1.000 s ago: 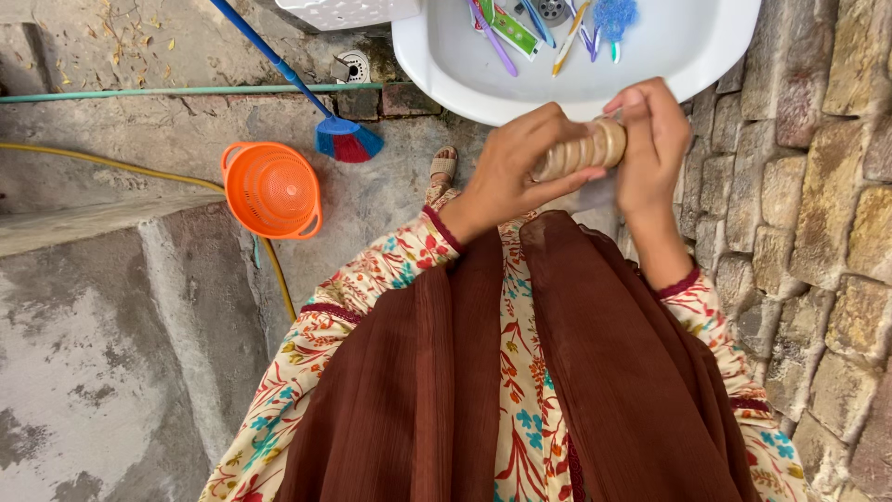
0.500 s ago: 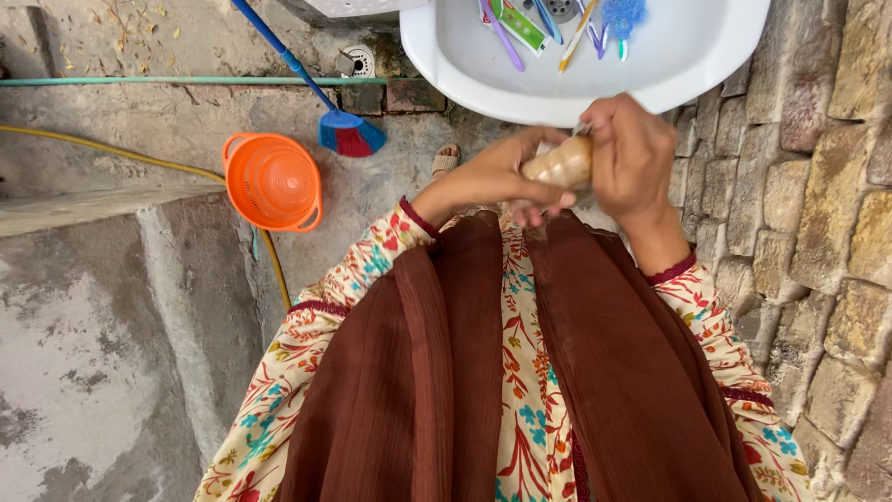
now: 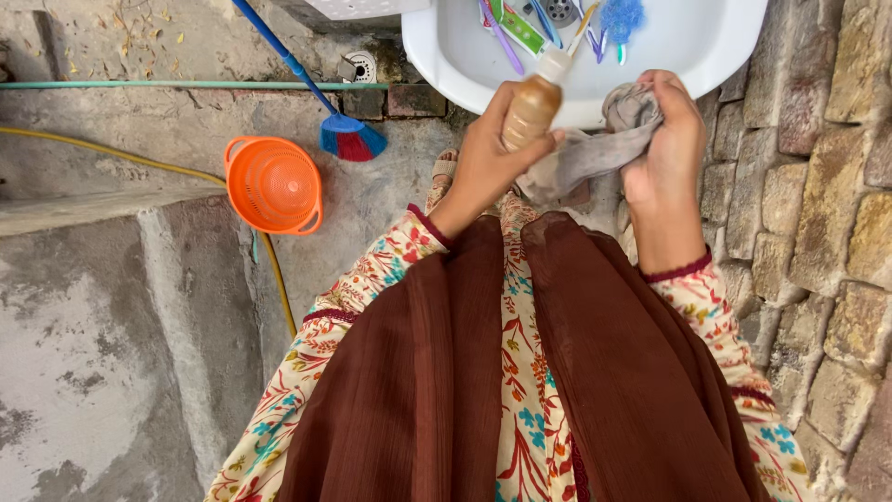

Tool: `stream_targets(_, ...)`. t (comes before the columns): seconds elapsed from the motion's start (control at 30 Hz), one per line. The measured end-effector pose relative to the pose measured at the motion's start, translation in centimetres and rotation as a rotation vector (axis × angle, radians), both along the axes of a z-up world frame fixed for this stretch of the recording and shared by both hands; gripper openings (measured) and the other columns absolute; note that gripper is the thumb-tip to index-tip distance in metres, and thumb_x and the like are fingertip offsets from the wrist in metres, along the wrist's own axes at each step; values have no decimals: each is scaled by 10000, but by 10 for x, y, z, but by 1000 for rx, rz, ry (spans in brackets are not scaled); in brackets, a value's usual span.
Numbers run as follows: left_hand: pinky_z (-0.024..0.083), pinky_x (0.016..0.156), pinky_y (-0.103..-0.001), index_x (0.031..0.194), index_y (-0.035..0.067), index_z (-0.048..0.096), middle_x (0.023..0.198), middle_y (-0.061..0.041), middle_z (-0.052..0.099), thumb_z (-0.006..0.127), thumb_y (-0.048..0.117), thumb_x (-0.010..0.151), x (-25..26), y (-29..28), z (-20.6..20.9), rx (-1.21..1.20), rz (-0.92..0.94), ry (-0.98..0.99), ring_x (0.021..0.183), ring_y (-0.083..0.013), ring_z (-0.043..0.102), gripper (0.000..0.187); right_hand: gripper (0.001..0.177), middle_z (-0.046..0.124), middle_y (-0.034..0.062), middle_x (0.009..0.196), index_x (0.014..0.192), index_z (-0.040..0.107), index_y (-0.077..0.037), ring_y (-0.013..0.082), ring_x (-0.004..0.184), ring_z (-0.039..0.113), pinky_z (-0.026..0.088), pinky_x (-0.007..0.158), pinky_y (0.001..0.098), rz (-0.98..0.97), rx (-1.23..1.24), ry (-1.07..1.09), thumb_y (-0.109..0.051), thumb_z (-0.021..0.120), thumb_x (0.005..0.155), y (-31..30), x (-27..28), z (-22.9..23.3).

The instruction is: The person cleans a plastic organizer, soap bottles, toothbrushes, and toothpaste tubes by hand using a small brush and a cloth in a sink.

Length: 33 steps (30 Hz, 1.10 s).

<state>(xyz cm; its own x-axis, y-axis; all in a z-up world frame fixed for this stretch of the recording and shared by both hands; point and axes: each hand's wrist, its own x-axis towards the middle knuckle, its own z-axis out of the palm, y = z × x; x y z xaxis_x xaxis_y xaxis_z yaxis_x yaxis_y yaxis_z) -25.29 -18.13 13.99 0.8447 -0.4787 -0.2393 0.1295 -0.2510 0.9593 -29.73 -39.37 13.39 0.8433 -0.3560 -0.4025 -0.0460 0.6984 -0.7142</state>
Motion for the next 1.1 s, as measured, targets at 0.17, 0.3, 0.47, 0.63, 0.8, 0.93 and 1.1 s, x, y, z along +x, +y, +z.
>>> stream_targets(0.17,579,954,-378,1409,92,503,1183,-133,646,578,527,1038,-4,-12,-21,-514,173,313,1053,-191,684,577,226,599,116,1241,1288,512,-41,222,1178,596,518,1071,360,91,-401,-321,-114,568,1082,41,-19,41)
stream_targets(0.3,607,880,-395,1403,124,308,1254,-130,582,450,539,996,-3,-20,-7,-584,292,354,1071,-232,690,598,389,556,142,1464,1456,487,-99,299,1397,482,421,1186,419,270,-1276,-309,-295,495,1120,76,-25,44)
stream_targets(0.47,486,1082,-390,1490,76,312,1377,-156,514,420,517,1106,-13,-33,-3,-577,342,87,1294,-254,550,594,624,257,189,1696,1652,283,-73,358,1564,260,228,1307,511,338,-1428,-318,-484,280,1183,92,-26,35)
stream_targets(0.63,415,1184,-445,1517,54,324,1391,-160,375,412,556,1096,-12,-39,-15,-346,332,-125,1371,-281,415,660,703,169,192,1702,1624,140,-32,319,1606,240,253,1349,492,334,-964,-337,-582,243,1198,88,-21,41)
stream_targets(0.8,218,1240,-451,1562,57,358,1416,-141,365,438,592,1095,-30,-40,-14,-31,335,-385,1399,-288,317,715,847,457,179,1584,1591,341,22,269,1487,468,386,1305,426,278,-371,-277,-675,307,1110,78,-18,35)
stream_targets(0.93,179,1235,-490,1526,63,397,1439,-156,362,514,581,1042,-31,-33,-5,90,268,-563,1388,-302,277,718,965,529,144,1500,1534,404,45,223,1398,527,414,1224,373,272,-128,-150,-745,325,985,74,-14,29)
stream_targets(1.1,193,1186,-503,1401,92,451,1379,-109,544,678,623,914,-27,-14,3,140,199,-842,1371,-284,372,755,962,544,147,1440,1464,428,42,227,1360,563,472,1182,389,347,-99,-95,-772,367,956,76,-13,22)
